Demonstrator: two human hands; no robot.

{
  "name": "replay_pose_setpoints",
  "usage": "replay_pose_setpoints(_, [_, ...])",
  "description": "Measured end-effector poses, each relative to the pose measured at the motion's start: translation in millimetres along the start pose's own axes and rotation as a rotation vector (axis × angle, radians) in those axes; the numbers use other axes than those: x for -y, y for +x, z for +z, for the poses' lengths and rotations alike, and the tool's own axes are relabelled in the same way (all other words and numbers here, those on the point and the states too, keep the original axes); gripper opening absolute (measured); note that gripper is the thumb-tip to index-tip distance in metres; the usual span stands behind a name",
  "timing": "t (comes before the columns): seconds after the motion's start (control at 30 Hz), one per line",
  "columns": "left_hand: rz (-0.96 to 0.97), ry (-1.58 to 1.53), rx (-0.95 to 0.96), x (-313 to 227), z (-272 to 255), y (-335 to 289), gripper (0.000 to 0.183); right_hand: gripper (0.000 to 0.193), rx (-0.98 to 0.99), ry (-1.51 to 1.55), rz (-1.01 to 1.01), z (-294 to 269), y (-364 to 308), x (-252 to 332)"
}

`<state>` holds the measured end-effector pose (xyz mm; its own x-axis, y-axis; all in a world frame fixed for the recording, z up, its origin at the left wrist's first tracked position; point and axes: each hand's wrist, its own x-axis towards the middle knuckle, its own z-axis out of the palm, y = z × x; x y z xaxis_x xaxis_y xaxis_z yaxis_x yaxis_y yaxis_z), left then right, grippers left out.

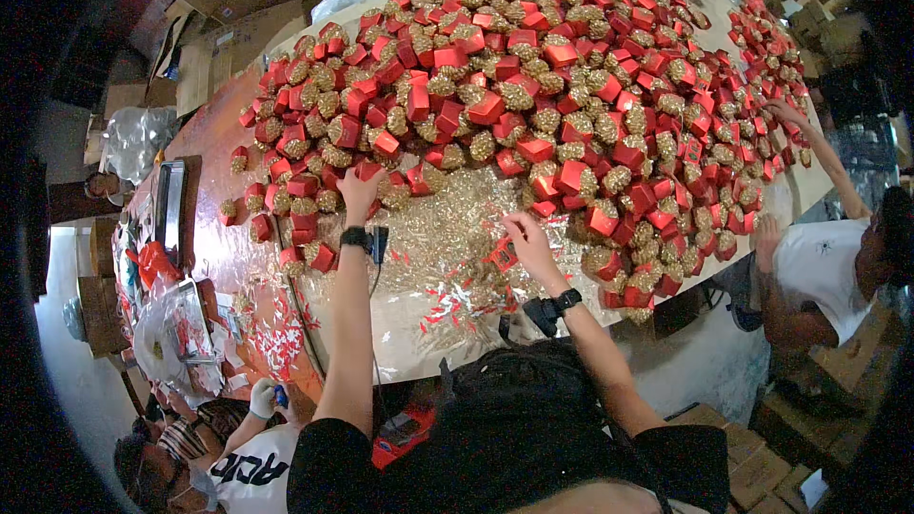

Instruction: Manually assemble or sort small red and gold textured objects on a large workspace table.

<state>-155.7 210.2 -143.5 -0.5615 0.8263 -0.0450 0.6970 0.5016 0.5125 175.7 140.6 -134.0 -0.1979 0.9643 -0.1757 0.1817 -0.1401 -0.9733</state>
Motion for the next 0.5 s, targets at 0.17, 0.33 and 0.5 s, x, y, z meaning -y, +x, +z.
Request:
replay_pose_setpoints(0.17, [-0.493, -1.548, 0.501, -57, -26, -116, 0.037, 0.017, 0.100, -0.169, -0.199, -3, -17, 62])
replay_pose_setpoints(0.33, [-0.420, -1.443, 0.344, -106, -59, -223, 0.036, 0.015, 0.079, 0.021, -0.287, -4, -41, 101])
replay_pose_setpoints(0.5, [-0.215, -1.193, 0.247, -114, -68, -261, 0.036, 0.013, 0.121, 0.149, -0.287, -17, -68, 126])
